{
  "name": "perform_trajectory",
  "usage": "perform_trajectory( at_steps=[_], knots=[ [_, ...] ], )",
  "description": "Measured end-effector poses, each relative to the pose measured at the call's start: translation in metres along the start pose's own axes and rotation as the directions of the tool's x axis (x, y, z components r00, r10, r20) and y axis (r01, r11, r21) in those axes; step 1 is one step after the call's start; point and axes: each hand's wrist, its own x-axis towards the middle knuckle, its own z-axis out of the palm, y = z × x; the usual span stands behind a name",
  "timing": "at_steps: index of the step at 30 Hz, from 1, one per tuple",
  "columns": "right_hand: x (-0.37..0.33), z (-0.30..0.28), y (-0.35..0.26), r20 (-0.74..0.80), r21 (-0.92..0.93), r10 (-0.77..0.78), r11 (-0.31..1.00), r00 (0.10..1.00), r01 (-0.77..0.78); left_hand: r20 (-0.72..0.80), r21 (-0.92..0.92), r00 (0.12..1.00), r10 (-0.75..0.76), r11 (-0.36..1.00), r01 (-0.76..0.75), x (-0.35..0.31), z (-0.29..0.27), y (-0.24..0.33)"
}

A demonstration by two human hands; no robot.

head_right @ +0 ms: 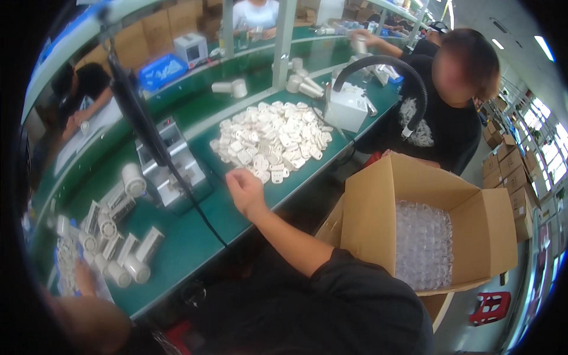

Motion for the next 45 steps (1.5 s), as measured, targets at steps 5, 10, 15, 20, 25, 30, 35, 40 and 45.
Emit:
perform_trajectory(
  at_steps=[5,10,15,20,25,30,35,40,45],
  knots=[
    [0.019,-0.001,-0.016,-0.013,-0.041,0.008,0.999,1.0,-0.009,-0.209,-0.049,0.964,-0.165,0.986,0.159,-0.09,-0.036,-0.003],
    [-0.002,-0.002,-0.012,-0.012,-0.379,0.116,0.919,0.993,-0.112,-0.373,0.102,0.923,0.094,0.993,-0.059,-0.112,-0.123,0.009],
    [-0.023,-0.025,0.013,0.041,-0.355,-0.094,0.929,0.995,0.102,-0.467,0.135,0.748,0.472,0.874,-0.467,-0.05,-0.159,-0.038],
    [-0.011,-0.03,0.002,0.021,-0.165,-0.022,0.986,1.0,0.026,-0.534,0.051,0.8,0.271,0.956,-0.29,-0.106,-0.237,-0.033],
    [-0.005,-0.017,-0.024,-0.008,-0.196,0.13,0.972,0.992,-0.129,-0.674,-0.246,0.681,-0.284,0.957,0.155,-0.227,-0.201,-0.055],
    [0.007,-0.004,0.01,0.01,-0.103,0.153,0.983,0.988,-0.152,-0.819,-0.339,0.397,-0.414,0.908,0.248,-0.315,-0.26,-0.073],
    [-0.01,-0.005,-0.01,0.079,-0.013,0.114,0.993,0.99,-0.114,-0.797,-0.446,0.249,-0.55,0.814,0.371,-0.406,-0.268,-0.035],
    [-0.018,-0.002,-0.026,0.018,-0.006,0.065,0.998,0.998,-0.065,-0.773,-0.533,0.103,-0.625,0.729,0.429,-0.36,-0.251,-0.011],
    [0.013,0.004,-0.071,-0.079,0.088,-0.144,0.985,0.986,0.151,-0.731,-0.63,-0.074,-0.679,0.629,0.456,-0.166,-0.108,0.032]
  ],
)
